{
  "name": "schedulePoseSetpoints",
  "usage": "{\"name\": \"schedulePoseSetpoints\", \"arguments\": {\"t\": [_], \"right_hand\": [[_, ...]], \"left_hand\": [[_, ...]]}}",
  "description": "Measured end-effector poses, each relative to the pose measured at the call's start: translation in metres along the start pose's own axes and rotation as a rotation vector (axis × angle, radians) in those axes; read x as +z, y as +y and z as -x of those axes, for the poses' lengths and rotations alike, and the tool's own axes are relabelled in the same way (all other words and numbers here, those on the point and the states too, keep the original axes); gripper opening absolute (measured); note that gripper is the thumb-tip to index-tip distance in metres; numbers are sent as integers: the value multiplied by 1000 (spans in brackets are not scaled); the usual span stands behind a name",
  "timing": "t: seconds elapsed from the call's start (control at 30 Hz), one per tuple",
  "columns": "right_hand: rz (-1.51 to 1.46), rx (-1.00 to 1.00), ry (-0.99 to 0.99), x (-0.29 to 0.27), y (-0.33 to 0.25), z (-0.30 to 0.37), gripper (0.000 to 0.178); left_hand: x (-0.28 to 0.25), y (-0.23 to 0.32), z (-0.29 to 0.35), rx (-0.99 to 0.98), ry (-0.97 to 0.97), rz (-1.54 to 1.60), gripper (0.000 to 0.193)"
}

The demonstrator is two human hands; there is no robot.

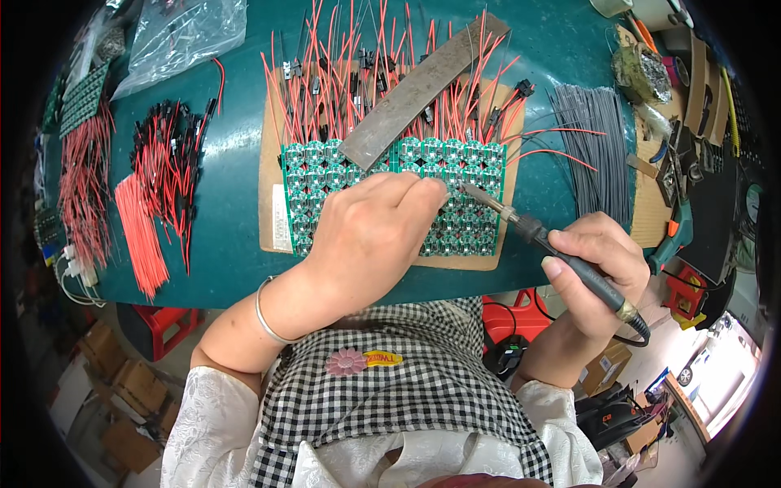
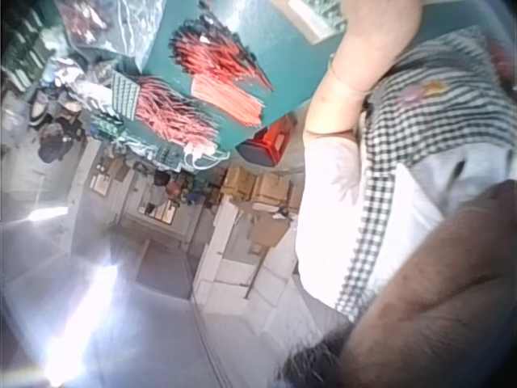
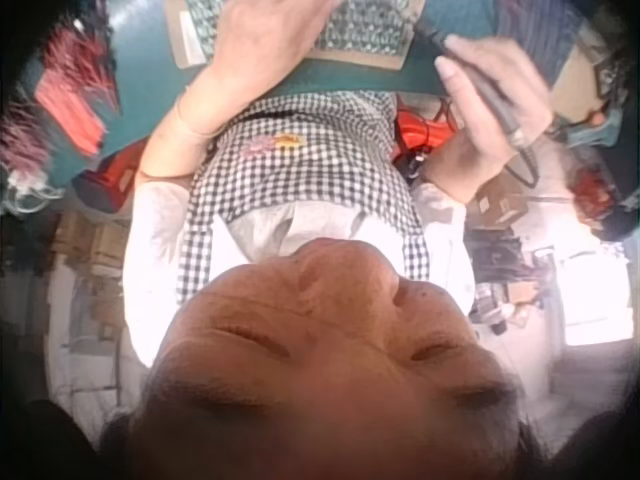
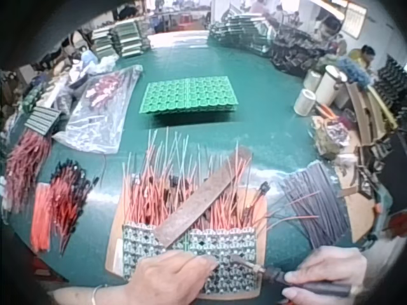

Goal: Solder wires onto a matrix array of small green electronic circuit board modules.

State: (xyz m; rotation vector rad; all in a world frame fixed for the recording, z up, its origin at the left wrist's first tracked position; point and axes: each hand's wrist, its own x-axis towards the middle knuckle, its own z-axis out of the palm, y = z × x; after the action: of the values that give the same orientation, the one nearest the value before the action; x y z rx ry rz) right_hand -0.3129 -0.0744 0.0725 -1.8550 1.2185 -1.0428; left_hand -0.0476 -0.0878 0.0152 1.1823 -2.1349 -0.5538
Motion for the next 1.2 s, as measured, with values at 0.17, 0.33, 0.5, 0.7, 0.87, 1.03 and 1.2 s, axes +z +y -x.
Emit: {"name": "schedulePoseSetpoints", "arguments": {"t": [0.17,0.33,0.5,0.7,0.87,1.03,1.2], "right_hand": [[3,8,20,-9,-2,3,30],[-62,11,144,-13,4,25,29],[-69,39,139,-5,0,39,28],[-68,69,138,5,-4,41,26],[-28,71,89,8,-4,37,27],[-23,52,79,11,-6,35,29],[-69,10,125,0,-2,37,28]], "left_hand": [[-6,7,-1,16,25,19,17],[-16,7,4,56,85,87,16],[-19,13,16,-2,-26,77,16],[-11,11,19,16,7,61,19],[-9,9,20,22,1,38,20],[-1,6,20,54,31,19,18],[-6,9,19,39,24,31,21]]}}
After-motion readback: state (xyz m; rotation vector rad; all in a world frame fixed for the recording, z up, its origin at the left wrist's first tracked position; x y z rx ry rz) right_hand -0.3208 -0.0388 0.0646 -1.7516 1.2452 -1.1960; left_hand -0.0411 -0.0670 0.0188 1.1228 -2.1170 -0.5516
